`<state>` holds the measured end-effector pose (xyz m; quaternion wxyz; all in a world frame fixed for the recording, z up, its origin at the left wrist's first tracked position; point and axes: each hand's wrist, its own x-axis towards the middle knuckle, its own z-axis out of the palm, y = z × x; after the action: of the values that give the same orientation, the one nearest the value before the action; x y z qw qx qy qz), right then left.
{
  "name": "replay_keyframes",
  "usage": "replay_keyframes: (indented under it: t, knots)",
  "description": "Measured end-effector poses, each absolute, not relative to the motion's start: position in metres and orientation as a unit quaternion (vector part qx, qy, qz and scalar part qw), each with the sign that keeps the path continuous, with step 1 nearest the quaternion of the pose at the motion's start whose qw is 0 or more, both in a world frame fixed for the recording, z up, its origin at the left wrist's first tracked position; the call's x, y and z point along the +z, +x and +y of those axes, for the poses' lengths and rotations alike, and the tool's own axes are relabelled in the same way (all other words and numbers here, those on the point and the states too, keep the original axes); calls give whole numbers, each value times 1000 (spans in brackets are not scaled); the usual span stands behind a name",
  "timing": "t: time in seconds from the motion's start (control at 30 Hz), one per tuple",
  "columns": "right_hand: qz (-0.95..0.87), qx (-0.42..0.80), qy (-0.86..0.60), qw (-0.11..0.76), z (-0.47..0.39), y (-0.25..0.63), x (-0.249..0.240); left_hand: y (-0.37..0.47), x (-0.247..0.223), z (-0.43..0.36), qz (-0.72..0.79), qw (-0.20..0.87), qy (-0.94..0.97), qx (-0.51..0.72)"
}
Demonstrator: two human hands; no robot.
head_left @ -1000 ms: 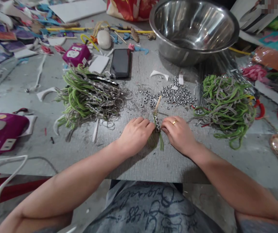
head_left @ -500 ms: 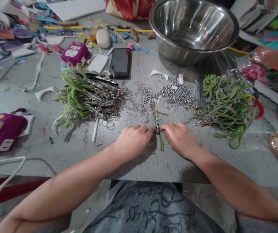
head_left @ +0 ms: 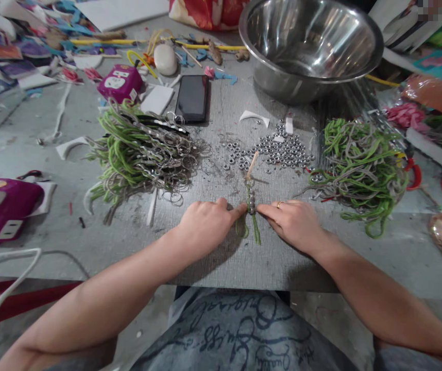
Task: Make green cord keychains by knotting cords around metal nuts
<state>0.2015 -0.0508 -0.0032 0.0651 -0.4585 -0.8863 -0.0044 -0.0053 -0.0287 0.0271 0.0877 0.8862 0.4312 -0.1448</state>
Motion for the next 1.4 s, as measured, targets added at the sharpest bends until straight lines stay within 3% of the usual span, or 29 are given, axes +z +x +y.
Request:
replay_keyframes:
  t: [0.27,0.7,1.17,1.4]
  knots:
    - [-851,47,-508,128,-49,196,-4,-3,18,-29,413,97,903,-64]
    - [-808,82,-582,50,-52,182,-1,9,5,-27,430,94,898,2]
    - [-815,106,-568,37,-51,178,4,8,8,-27,444,130,884,-63]
    - [-812,107,-574,-21,-52,176,10,6,12,-25,438,133,885,-88]
